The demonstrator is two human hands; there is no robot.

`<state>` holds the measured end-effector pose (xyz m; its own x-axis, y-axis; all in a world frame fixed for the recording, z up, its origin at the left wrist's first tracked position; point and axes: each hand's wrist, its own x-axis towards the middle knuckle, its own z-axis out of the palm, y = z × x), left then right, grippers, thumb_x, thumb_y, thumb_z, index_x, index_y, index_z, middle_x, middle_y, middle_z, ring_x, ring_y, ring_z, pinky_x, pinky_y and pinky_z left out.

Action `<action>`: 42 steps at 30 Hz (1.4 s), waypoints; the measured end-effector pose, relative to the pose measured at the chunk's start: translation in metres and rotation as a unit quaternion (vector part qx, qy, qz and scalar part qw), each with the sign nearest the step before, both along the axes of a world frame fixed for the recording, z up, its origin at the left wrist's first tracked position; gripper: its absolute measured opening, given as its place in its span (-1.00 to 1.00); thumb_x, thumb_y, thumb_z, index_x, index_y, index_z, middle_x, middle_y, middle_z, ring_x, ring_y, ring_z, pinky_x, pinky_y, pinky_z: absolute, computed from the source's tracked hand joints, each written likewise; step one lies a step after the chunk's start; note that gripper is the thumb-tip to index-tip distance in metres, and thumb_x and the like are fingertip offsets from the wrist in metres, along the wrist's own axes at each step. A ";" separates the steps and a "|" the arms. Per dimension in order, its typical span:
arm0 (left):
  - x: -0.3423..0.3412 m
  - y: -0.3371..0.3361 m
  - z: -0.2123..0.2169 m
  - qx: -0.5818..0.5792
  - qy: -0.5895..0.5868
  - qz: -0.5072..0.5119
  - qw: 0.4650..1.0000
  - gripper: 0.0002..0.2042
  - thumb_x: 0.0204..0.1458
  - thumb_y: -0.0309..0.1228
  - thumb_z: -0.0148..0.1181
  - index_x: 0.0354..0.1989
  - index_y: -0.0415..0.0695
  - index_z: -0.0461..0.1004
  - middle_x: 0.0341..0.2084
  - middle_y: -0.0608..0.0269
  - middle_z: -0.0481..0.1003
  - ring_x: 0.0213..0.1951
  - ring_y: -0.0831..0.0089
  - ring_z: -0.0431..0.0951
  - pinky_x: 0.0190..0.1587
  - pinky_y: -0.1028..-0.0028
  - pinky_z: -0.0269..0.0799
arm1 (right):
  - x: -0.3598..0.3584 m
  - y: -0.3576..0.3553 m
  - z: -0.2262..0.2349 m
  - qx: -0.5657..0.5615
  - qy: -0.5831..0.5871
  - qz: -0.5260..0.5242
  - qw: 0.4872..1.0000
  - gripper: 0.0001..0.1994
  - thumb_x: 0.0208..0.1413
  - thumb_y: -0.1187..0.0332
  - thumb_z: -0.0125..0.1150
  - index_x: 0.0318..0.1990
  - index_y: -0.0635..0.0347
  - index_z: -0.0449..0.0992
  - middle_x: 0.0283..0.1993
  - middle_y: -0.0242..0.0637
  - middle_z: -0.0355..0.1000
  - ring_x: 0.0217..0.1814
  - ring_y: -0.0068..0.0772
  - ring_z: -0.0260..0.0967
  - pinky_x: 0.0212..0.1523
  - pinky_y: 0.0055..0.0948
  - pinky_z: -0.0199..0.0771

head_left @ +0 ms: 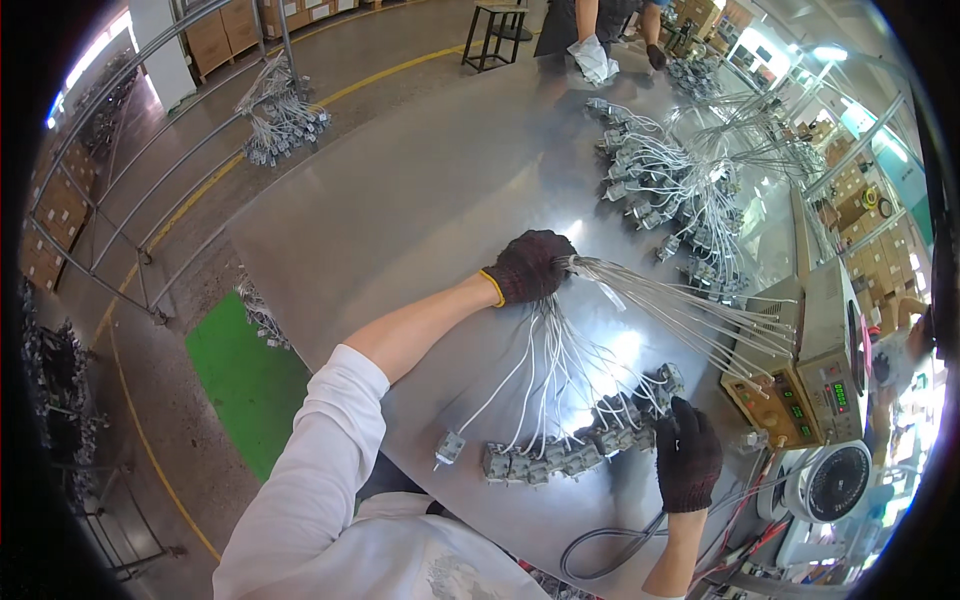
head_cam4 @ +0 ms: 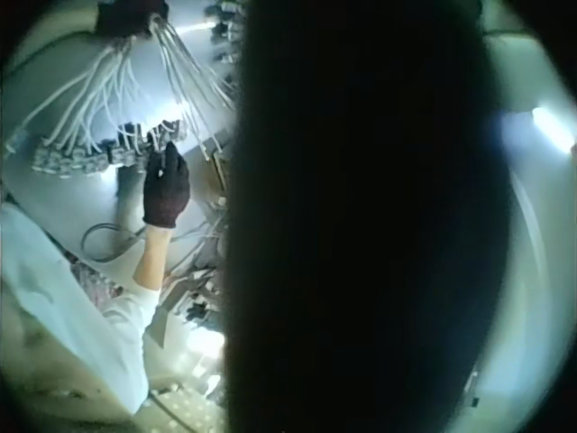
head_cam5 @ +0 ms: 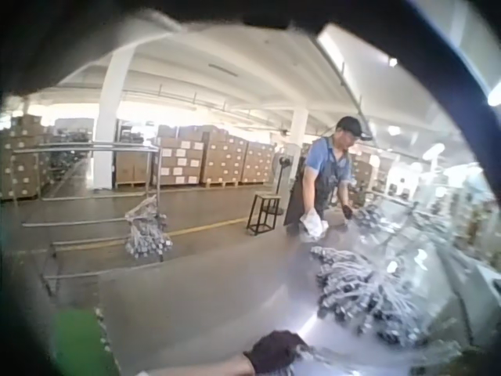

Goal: Arranging bundles of wires and electronic components on a workbench.

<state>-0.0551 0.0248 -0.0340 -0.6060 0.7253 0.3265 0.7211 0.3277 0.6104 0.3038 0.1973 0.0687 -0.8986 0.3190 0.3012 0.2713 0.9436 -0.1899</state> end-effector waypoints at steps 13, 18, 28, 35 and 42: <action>-0.007 0.009 -0.023 0.029 0.040 -0.004 0.999 -0.68 0.00 -0.18 0.44 -0.12 -0.05 0.65 -0.17 0.07 0.63 -0.06 0.02 0.63 0.03 0.09 0.57 | -0.072 0.068 0.012 0.166 0.012 0.124 0.978 -0.53 0.03 0.35 0.45 0.17 -0.09 0.67 0.12 -0.21 0.61 0.13 -0.03 0.56 0.06 -0.14 0.62; -0.006 0.005 -0.013 0.006 0.039 -0.011 0.999 -0.68 -0.01 -0.19 0.43 -0.12 -0.06 0.65 -0.19 0.05 0.63 -0.06 0.01 0.63 0.02 0.09 0.56 | -0.102 0.097 -0.019 0.138 0.123 0.181 0.966 -0.59 0.06 0.52 0.32 0.09 -0.02 0.67 0.01 -0.17 0.61 -0.08 -0.04 0.60 -0.15 -0.12 0.62; 0.002 0.000 0.002 -0.002 0.012 0.010 1.000 -0.73 -0.01 -0.23 0.42 -0.18 -0.07 0.65 -0.19 0.03 0.64 -0.11 -0.04 0.64 -0.03 0.05 0.55 | -0.098 0.112 -0.034 0.087 -0.168 0.103 0.976 -0.75 0.31 0.20 0.23 0.00 0.07 0.68 0.00 -0.16 0.66 -0.04 0.00 0.62 -0.03 -0.07 0.62; 0.003 -0.002 0.002 -0.014 0.020 0.023 0.999 -0.74 0.03 -0.25 0.39 -0.15 -0.07 0.66 -0.20 0.03 0.63 -0.11 -0.06 0.63 0.00 0.02 0.55 | -0.075 0.073 -0.003 -0.143 -0.158 0.024 0.977 -0.63 0.37 0.14 0.18 0.14 0.18 0.62 0.14 0.04 0.61 0.17 0.16 0.56 0.15 -0.05 0.56; 0.005 0.000 0.007 -0.002 0.064 -0.011 0.998 -0.75 0.07 -0.26 0.34 -0.12 -0.07 0.66 -0.18 0.02 0.64 -0.07 -0.04 0.64 0.02 0.04 0.55 | -0.063 0.041 -0.008 -0.083 -0.057 0.237 0.966 -0.65 0.39 0.31 0.01 0.14 0.35 0.55 0.21 0.09 0.51 0.22 0.22 0.42 0.24 0.06 0.40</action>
